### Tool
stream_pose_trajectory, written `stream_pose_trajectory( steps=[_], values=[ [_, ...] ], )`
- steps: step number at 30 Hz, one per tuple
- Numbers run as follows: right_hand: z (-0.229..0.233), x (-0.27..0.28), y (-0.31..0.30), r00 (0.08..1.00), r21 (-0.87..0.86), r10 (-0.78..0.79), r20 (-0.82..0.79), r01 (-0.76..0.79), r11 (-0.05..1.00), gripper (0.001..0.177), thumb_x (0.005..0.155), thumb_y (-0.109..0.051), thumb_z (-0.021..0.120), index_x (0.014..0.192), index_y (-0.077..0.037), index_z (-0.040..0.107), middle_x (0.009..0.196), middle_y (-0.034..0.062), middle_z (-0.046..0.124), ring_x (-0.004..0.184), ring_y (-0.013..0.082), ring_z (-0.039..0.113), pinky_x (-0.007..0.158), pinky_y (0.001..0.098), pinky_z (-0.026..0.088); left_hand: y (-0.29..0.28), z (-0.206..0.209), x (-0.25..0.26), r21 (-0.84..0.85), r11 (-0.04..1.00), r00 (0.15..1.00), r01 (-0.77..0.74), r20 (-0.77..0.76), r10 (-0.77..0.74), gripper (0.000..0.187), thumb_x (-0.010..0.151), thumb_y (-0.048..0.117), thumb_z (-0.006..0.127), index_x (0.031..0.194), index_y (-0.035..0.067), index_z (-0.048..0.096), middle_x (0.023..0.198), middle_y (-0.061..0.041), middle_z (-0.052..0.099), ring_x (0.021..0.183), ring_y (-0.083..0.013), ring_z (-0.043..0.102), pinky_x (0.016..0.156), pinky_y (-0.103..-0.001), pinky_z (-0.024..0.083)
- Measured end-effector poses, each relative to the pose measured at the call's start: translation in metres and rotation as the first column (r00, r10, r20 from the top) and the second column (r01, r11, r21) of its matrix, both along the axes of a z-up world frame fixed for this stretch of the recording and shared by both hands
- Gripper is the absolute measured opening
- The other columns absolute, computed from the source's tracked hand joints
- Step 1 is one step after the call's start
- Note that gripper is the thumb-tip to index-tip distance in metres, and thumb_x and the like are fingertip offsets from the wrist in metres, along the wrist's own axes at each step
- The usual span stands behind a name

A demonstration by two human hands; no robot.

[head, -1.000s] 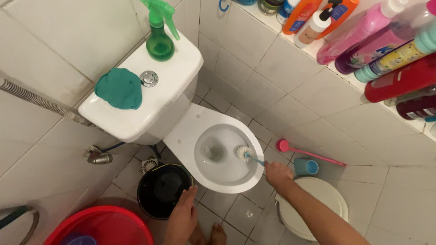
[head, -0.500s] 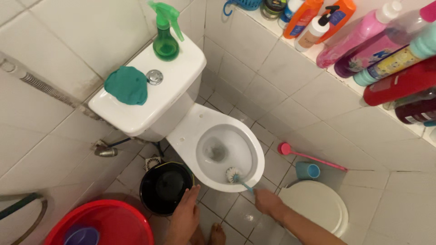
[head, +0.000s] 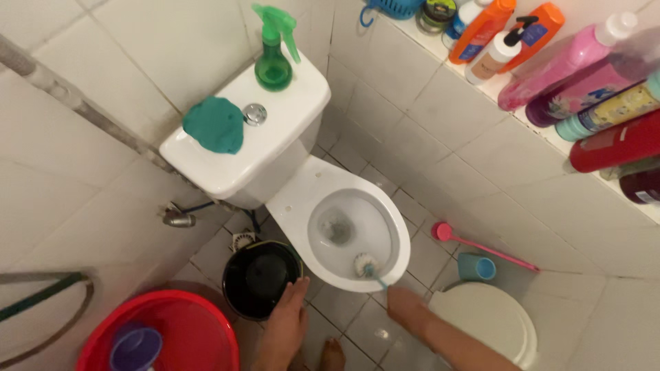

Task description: The person pours water from a black bucket and a blue scoop into a toilet while scrubbing the bowl with a brush.

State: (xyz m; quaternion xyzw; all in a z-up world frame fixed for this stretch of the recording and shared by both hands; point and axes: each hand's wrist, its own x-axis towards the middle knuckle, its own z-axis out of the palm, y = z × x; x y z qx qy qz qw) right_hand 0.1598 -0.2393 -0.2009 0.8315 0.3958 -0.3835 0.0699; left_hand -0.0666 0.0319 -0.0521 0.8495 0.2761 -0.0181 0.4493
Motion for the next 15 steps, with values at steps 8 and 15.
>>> stream_pose_trajectory(
  steps=[8, 15],
  values=[
    [-0.031, -0.034, 0.122, 0.878, 0.039, -0.39, -0.276, 0.416, 0.909, 0.024, 0.093, -0.009, 0.055, 0.105, 0.006, 0.069, 0.096, 0.0291, 0.069, 0.094, 0.0444, 0.07, 0.082, 0.0499, 0.058, 0.038, 0.021, 0.023, -0.038, 0.998, 0.995, 0.043, -0.09, -0.046, 0.065, 0.088, -0.003, 0.057, 0.151, 0.007, 0.041, 0.152, -0.019, 0.047, 0.145, -0.041, 0.039, 0.111, -0.044, 0.044],
    [-0.025, -0.042, 0.136, 0.807, -0.019, -0.491, -0.328, 0.514, 0.857, 0.027, 0.095, -0.011, 0.054, 0.114, 0.002, 0.066, 0.106, 0.0277, 0.071, 0.102, 0.0419, 0.071, 0.087, 0.0474, 0.057, 0.086, 0.036, 0.045, -0.059, 0.994, 0.993, 0.089, -0.071, -0.093, 0.061, 0.087, -0.002, 0.057, 0.147, 0.007, 0.047, 0.15, -0.019, 0.051, 0.144, -0.0416, 0.039, 0.108, -0.044, 0.047]
  ],
)
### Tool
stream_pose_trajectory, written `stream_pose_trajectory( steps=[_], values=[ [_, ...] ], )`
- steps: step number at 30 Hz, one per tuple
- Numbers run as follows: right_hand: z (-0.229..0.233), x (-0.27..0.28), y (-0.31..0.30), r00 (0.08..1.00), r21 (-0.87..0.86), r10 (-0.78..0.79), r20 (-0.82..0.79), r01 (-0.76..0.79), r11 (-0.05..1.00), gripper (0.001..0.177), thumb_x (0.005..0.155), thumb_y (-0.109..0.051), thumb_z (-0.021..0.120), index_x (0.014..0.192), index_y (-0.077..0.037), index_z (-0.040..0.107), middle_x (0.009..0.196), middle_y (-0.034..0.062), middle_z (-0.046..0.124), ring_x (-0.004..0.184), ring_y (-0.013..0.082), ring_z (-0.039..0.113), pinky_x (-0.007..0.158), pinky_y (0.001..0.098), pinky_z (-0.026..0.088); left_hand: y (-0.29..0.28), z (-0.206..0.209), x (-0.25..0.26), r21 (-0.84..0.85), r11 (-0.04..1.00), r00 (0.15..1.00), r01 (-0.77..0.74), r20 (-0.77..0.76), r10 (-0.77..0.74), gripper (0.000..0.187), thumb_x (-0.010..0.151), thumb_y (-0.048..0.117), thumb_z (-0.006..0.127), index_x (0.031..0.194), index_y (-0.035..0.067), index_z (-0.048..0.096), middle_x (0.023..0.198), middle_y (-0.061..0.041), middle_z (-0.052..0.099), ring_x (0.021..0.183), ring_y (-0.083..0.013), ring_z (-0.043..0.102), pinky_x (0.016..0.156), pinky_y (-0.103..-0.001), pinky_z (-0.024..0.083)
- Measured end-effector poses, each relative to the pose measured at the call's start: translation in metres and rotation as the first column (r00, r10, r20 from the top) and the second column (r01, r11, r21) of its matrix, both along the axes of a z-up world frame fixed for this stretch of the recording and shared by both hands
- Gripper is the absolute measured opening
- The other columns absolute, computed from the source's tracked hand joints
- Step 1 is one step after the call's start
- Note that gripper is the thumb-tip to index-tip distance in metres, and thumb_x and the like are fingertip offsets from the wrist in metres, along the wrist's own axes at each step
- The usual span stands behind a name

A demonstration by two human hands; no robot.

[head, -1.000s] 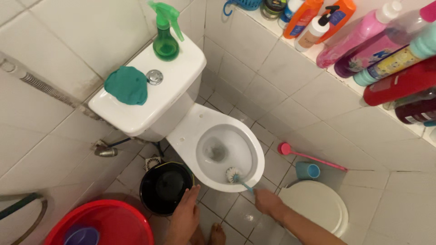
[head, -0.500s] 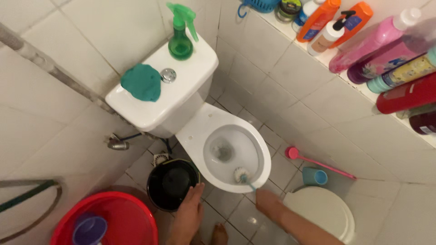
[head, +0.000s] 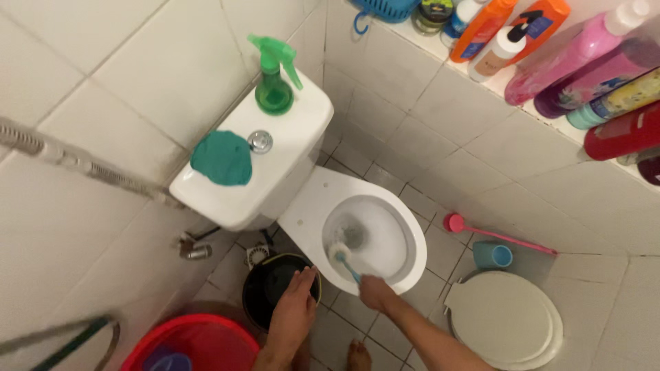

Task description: The person pours water from a black bucket and a blue scoop into a toilet while scrubbing the bowl with a brush.

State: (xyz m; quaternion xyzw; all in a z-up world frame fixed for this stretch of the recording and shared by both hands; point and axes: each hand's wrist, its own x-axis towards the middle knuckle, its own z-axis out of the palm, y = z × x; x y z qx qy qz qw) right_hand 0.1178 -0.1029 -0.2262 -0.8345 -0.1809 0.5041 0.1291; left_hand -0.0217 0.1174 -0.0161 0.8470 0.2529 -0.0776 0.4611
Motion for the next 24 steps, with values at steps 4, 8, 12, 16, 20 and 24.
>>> stream_pose_trajectory(
  steps=[4, 8, 12, 16, 20, 24],
  values=[
    [0.028, 0.023, -0.043, 0.937, -0.287, 0.347, 0.026, -0.326, 0.901, 0.031, 0.099, -0.014, 0.052, 0.127, 0.0, 0.057, 0.118, 0.0238, 0.066, 0.111, 0.0401, 0.068, 0.09, 0.0521, 0.057, 0.035, 0.02, 0.03, 0.042, 0.998, 0.999, 0.051, -0.009, -0.051, 0.061, 0.089, -0.001, 0.058, 0.148, 0.01, 0.048, 0.149, -0.02, 0.05, 0.143, -0.0399, 0.042, 0.109, -0.044, 0.046],
    [0.042, 0.011, -0.056, 0.969, -0.462, 0.221, 0.107, -0.148, 0.874, 0.033, 0.097, -0.01, 0.053, 0.129, -0.001, 0.054, 0.123, 0.022, 0.064, 0.112, 0.038, 0.07, 0.089, 0.0501, 0.061, 0.07, 0.037, 0.055, 0.137, 0.983, 0.982, 0.118, 0.133, -0.136, 0.062, 0.085, -0.002, 0.059, 0.146, 0.006, 0.049, 0.15, -0.021, 0.051, 0.141, -0.0407, 0.044, 0.111, -0.044, 0.044],
    [0.035, -0.023, -0.013, 0.987, -0.217, 0.157, 0.043, -0.144, 0.966, 0.028, 0.097, -0.009, 0.049, 0.12, 0.005, 0.056, 0.113, 0.0276, 0.069, 0.106, 0.0403, 0.071, 0.088, 0.048, 0.06, 0.103, 0.049, 0.09, 0.279, 0.933, 0.947, 0.226, 0.16, -0.277, 0.062, 0.084, -0.003, 0.059, 0.145, 0.003, 0.049, 0.15, -0.022, 0.05, 0.141, -0.0415, 0.043, 0.112, -0.046, 0.041],
    [0.007, -0.035, 0.058, 0.998, -0.009, 0.0, 0.063, 0.001, 1.0, 0.028, 0.093, -0.012, 0.055, 0.109, 0.01, 0.059, 0.105, 0.0326, 0.068, 0.102, 0.0456, 0.068, 0.087, 0.0485, 0.058, 0.129, 0.058, 0.116, 0.434, 0.846, 0.894, 0.309, 0.17, -0.414, 0.063, 0.082, -0.003, 0.06, 0.144, 0.001, 0.049, 0.149, -0.022, 0.05, 0.139, -0.0403, 0.044, 0.111, -0.046, 0.04],
    [-0.019, 0.007, 0.114, 0.948, 0.017, -0.318, -0.01, 0.318, 0.948, 0.026, 0.093, -0.017, 0.058, 0.091, 0.007, 0.065, 0.087, 0.0246, 0.067, 0.081, 0.0377, 0.067, 0.07, 0.0454, 0.056, 0.146, 0.063, 0.134, 0.496, 0.792, 0.857, 0.355, 0.166, -0.488, 0.062, 0.082, -0.002, 0.06, 0.143, 0.002, 0.049, 0.149, -0.021, 0.05, 0.141, -0.0386, 0.043, 0.115, -0.045, 0.038],
    [-0.023, 0.075, 0.122, 0.559, 0.002, -0.762, -0.329, 0.807, 0.591, 0.029, 0.097, -0.017, 0.059, 0.074, 0.001, 0.058, 0.058, 0.0069, 0.05, 0.044, 0.0186, 0.043, 0.039, 0.0387, 0.033, 0.15, 0.056, 0.141, 0.493, 0.774, 0.844, 0.397, 0.136, -0.52, 0.064, 0.082, 0.0, 0.061, 0.145, 0.001, 0.047, 0.151, -0.021, 0.048, 0.144, -0.0369, 0.04, 0.117, -0.046, 0.033]
  ],
)
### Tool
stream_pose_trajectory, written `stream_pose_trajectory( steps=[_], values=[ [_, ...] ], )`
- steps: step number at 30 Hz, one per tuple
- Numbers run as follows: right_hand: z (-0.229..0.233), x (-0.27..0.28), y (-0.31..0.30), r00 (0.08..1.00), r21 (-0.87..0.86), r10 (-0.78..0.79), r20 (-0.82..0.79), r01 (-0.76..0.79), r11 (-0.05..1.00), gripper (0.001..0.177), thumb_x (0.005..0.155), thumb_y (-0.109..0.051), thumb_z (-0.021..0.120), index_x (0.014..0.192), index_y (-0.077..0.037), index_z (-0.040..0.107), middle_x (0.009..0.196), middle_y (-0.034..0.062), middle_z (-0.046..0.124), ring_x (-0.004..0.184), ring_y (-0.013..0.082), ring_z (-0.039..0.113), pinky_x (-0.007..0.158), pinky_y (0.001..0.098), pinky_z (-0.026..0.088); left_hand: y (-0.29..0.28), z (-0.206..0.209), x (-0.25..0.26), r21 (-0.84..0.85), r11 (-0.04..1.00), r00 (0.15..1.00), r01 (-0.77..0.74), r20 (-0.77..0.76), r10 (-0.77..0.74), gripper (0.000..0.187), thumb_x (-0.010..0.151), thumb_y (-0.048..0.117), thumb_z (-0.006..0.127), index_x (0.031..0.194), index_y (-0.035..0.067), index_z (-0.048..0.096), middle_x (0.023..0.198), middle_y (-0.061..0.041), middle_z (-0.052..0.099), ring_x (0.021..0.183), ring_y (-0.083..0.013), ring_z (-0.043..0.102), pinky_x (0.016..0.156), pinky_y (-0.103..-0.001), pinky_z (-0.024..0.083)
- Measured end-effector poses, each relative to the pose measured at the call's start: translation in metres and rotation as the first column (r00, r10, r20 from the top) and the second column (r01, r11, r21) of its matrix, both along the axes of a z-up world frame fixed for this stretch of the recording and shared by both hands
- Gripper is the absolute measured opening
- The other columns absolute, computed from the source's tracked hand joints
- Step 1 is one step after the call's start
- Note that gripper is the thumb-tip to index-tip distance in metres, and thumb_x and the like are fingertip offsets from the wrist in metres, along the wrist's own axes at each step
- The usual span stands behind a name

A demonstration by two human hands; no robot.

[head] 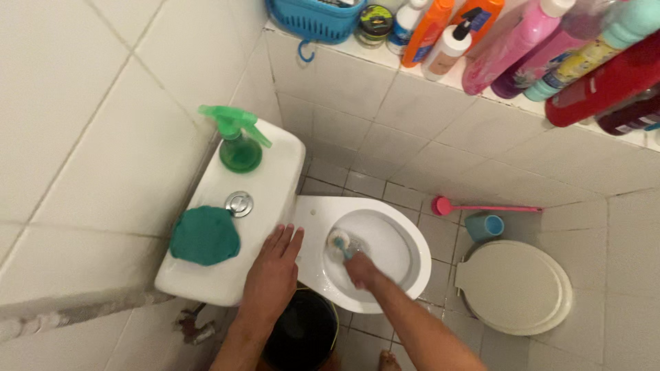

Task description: The person pours water from a black bucket and a blue scoop into a toilet while scrubbing the bowl with a brush.

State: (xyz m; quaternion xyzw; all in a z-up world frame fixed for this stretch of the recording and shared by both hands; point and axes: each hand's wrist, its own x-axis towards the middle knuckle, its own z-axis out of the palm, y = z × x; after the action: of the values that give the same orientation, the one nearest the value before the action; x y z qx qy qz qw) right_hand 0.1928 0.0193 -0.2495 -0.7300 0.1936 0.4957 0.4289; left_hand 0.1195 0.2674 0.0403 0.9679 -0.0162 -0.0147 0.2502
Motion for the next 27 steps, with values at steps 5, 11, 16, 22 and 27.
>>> stream_pose_trajectory(
  steps=[5, 11, 16, 22, 27],
  values=[
    [0.011, 0.068, -0.057, 0.906, 0.198, -0.371, -0.203, 0.409, 0.891, 0.013, 0.09, 0.006, 0.054, 0.087, -0.004, 0.063, 0.06, 0.0027, 0.043, 0.043, 0.0137, 0.037, 0.038, 0.0316, 0.025, -0.007, -0.012, 0.0, 0.056, 0.998, 0.999, 0.034, -0.034, -0.032, 0.066, 0.081, 0.002, 0.062, 0.145, 0.003, 0.046, 0.152, -0.018, 0.047, 0.144, -0.0342, 0.038, 0.12, -0.05, 0.024],
    [0.025, 0.041, -0.173, 0.802, 0.218, -0.596, -0.038, 0.589, 0.778, 0.02, 0.098, -0.011, 0.063, 0.084, 0.003, 0.058, 0.059, 0.0069, 0.053, 0.039, 0.0153, 0.04, 0.034, 0.0324, 0.026, -0.017, -0.017, -0.003, 0.094, 0.995, 0.998, 0.038, -0.058, -0.033, 0.065, 0.08, 0.005, 0.064, 0.143, 0.006, 0.047, 0.149, -0.015, 0.049, 0.144, -0.0316, 0.038, 0.121, -0.056, 0.02],
    [0.05, -0.036, -0.217, 0.919, -0.202, -0.373, 0.128, 0.392, 0.898, 0.029, 0.104, -0.026, 0.055, 0.091, -0.001, 0.064, 0.063, 0.0057, 0.053, 0.043, 0.0142, 0.041, 0.036, 0.0327, 0.033, -0.023, -0.031, -0.01, 0.106, 0.994, 0.997, 0.038, -0.07, -0.031, 0.064, 0.083, 0.005, 0.062, 0.145, 0.005, 0.047, 0.148, -0.016, 0.05, 0.145, -0.0318, 0.039, 0.121, -0.055, 0.022],
    [0.056, -0.106, -0.158, 0.985, -0.345, 0.174, 0.002, -0.163, 0.924, 0.031, 0.1, -0.026, 0.051, 0.117, -0.009, 0.07, 0.082, 0.0141, 0.072, 0.069, 0.0247, 0.064, 0.063, 0.0425, 0.054, -0.036, -0.045, -0.021, 0.017, 0.999, 0.997, 0.039, -0.07, -0.038, 0.062, 0.084, 0.006, 0.061, 0.144, 0.005, 0.048, 0.15, -0.016, 0.05, 0.144, -0.0341, 0.039, 0.119, -0.053, 0.026],
    [0.02, -0.092, -0.062, 0.883, -0.199, 0.327, 0.338, -0.272, 0.941, 0.032, 0.099, -0.028, 0.057, 0.11, -0.002, 0.072, 0.091, 0.0175, 0.073, 0.083, 0.0286, 0.069, 0.079, 0.0434, 0.055, -0.043, -0.054, -0.031, 0.007, 1.0, 0.992, 0.016, -0.126, -0.015, 0.058, 0.087, 0.006, 0.059, 0.144, 0.005, 0.048, 0.15, -0.015, 0.049, 0.145, -0.034, 0.039, 0.118, -0.054, 0.027]
  ],
)
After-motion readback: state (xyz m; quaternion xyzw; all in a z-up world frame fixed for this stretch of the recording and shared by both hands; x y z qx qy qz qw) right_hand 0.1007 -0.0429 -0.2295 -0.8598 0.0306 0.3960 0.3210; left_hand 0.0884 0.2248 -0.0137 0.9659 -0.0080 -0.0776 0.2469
